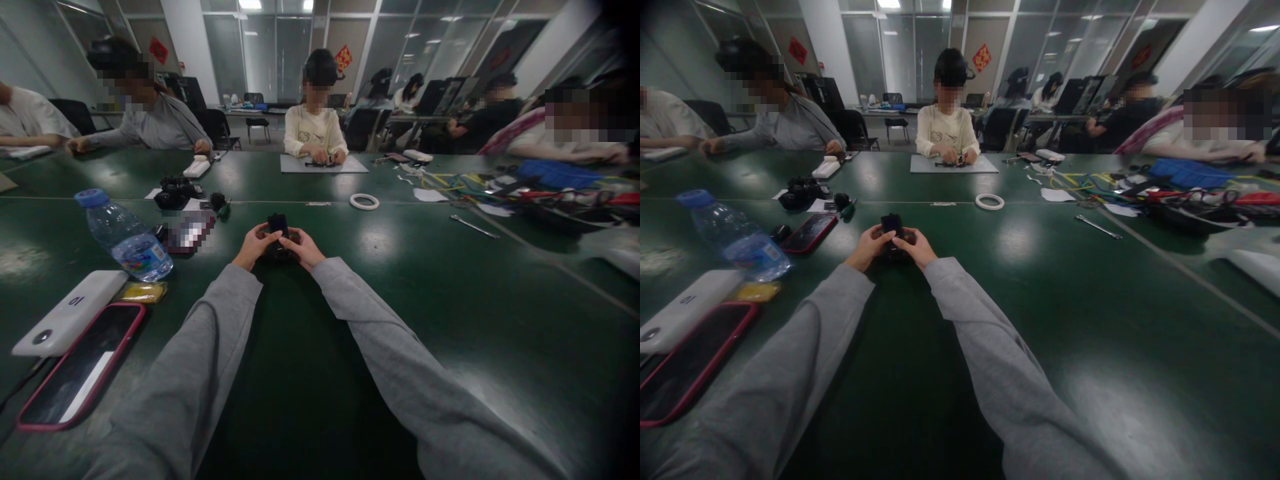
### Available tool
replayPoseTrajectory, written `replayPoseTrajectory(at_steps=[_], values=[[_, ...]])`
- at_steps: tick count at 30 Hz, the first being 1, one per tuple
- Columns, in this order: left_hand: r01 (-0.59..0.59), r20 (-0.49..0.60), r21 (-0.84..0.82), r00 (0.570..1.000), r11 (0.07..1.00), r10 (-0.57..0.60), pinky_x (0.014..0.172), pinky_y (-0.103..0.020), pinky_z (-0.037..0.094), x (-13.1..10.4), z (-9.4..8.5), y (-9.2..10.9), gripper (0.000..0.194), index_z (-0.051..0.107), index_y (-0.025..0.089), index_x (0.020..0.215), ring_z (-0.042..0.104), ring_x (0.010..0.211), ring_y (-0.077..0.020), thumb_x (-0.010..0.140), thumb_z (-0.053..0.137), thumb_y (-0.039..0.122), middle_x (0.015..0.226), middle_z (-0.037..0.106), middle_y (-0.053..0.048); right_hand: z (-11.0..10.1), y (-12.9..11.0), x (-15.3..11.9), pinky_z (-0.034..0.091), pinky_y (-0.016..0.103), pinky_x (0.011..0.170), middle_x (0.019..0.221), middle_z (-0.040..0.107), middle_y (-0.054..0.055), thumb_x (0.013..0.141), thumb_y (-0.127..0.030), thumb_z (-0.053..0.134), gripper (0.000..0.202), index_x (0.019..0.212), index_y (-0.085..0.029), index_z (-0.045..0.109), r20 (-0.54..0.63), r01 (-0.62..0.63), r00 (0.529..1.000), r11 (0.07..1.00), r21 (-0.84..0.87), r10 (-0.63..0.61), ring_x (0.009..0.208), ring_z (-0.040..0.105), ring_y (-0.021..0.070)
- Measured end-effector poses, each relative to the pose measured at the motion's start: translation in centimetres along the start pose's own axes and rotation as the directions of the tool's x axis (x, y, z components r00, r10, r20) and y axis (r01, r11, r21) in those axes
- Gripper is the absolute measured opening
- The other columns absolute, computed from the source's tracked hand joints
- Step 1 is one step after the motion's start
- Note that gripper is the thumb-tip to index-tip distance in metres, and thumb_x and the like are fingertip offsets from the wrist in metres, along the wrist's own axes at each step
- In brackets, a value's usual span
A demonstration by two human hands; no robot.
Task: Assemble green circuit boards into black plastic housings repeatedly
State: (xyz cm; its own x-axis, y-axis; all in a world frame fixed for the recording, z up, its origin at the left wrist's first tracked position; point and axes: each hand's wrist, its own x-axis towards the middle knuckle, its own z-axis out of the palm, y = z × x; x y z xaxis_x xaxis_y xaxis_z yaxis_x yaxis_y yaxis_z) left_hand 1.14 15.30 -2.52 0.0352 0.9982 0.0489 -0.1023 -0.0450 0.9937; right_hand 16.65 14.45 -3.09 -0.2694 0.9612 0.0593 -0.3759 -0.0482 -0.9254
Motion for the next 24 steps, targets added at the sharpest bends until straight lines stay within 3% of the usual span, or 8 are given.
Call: replayPoseTrajectory(at_steps=[7,11,16,20,24], values=[[-0.005,-0.032,0.036,0.999,0.999,0.006,0.043,-0.019,0.033,0.1,0.1,-0.1,0.07,0.051,0.015,0.119,0.052,0.051,-0.0075,0.061,0.077,0.045,0.081,0.061,-0.005,0.0,-0.3,-0.1,0.052,0.035,0.082,0.097,0.061,0.005,0.062,-0.03,0.081,0.058,0.108,-0.018,0.047,0.001,-0.021,1.0,1.0,0.008,0.021,0.089,0.061,0.0178],[-0.029,-0.029,0.027,0.999,0.999,0.03,0.039,-0.018,0.028,0.2,0.2,-0.3,0.067,0.05,0.016,0.118,0.044,0.044,-0.0036,0.063,0.076,0.046,0.073,0.058,-0.001,0.1,-0.2,0.0,0.053,0.032,0.077,0.093,0.061,0.004,0.061,-0.03,0.081,0.058,0.107,-0.018,0.048,-0.022,-0.009,1.0,1.0,0.024,0.009,0.085,0.061,0.0169],[-0.09,-0.01,-0.045,0.996,0.995,0.09,0.037,-0.018,0.029,0.6,0.1,-0.6,0.048,0.056,0.017,0.104,0.042,0.042,-0.0036,0.073,0.063,0.054,0.069,0.053,0.002,0.0,0.1,0.4,0.053,0.029,0.073,0.095,0.061,0.004,0.062,-0.031,0.081,0.056,0.106,-0.019,0.049,-0.036,-0.024,0.999,0.999,0.043,0.025,0.082,0.061,0.0157],[-0.1,-0.031,-0.055,0.995,0.993,0.099,0.047,-0.02,0.04,0.7,0.2,-1.0,0.042,0.058,0.018,0.098,0.052,0.055,-0.0072,0.077,0.058,0.054,0.078,0.058,-0.001,-0.1,0.1,0.4,0.053,0.031,0.076,0.098,0.061,0.005,0.063,-0.03,0.08,0.056,0.109,-0.019,0.049,-0.048,-0.029,0.998,0.999,0.045,0.031,0.083,0.062,0.0163],[-0.161,-0.073,-0.02,0.985,0.987,0.159,0.072,-0.026,0.049,0.9,0.1,-1.5,0.041,0.057,0.02,0.105,0.059,0.084,-0.0137,0.081,0.054,0.053,0.099,0.061,-0.005,-0.2,0.4,0.6,0.051,0.034,0.087,0.101,0.061,0.007,0.067,-0.032,0.077,0.052,0.109,-0.017,0.053,-0.064,0.005,0.998,1.0,-0.001,-0.005,0.092,0.061,0.0176]])
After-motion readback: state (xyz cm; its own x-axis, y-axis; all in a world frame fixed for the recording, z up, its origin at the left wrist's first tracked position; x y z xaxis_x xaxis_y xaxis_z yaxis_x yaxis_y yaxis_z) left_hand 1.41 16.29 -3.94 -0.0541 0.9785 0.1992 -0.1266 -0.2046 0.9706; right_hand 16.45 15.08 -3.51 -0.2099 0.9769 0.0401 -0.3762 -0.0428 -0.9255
